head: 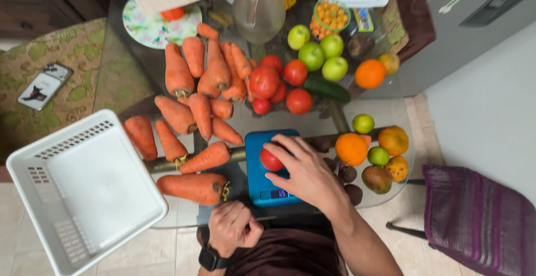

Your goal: The person places tomatoes one at a time on a blue digital kitchen scale to weigh them, then arranges the tomatoes and a cucumber in a white plastic basket and carries the basket to the refrigerator, placing it inside.

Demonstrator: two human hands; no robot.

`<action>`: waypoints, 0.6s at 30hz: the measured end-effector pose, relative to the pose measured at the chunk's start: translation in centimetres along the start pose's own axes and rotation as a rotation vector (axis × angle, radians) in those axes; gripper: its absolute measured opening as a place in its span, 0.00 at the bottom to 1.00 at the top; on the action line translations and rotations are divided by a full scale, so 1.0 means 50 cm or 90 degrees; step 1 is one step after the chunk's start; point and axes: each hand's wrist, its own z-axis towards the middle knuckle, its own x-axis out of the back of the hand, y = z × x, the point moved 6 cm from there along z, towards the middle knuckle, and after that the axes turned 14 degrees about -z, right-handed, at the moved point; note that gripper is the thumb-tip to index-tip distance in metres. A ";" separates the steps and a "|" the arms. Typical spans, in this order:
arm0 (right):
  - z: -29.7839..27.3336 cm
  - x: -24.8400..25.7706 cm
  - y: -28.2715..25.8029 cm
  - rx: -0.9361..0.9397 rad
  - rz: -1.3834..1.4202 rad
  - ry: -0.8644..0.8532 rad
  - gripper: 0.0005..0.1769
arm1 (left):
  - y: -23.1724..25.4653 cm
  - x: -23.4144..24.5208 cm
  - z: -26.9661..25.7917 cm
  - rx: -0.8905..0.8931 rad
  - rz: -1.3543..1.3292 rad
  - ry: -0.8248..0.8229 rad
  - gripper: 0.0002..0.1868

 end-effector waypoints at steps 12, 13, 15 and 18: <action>0.039 0.013 0.257 -0.290 -0.084 -0.102 0.36 | -0.015 -0.008 -0.021 0.000 -0.015 0.027 0.14; 0.039 0.005 0.274 -0.290 -0.087 -0.098 0.36 | -0.016 -0.010 -0.024 -0.004 -0.015 0.029 0.14; 0.040 -0.024 0.304 -0.277 -0.067 -0.144 0.35 | -0.021 -0.012 -0.031 -0.003 -0.012 0.029 0.14; 0.051 -0.018 0.314 -0.281 -0.021 -0.197 0.36 | -0.025 -0.015 -0.036 0.004 -0.010 0.023 0.13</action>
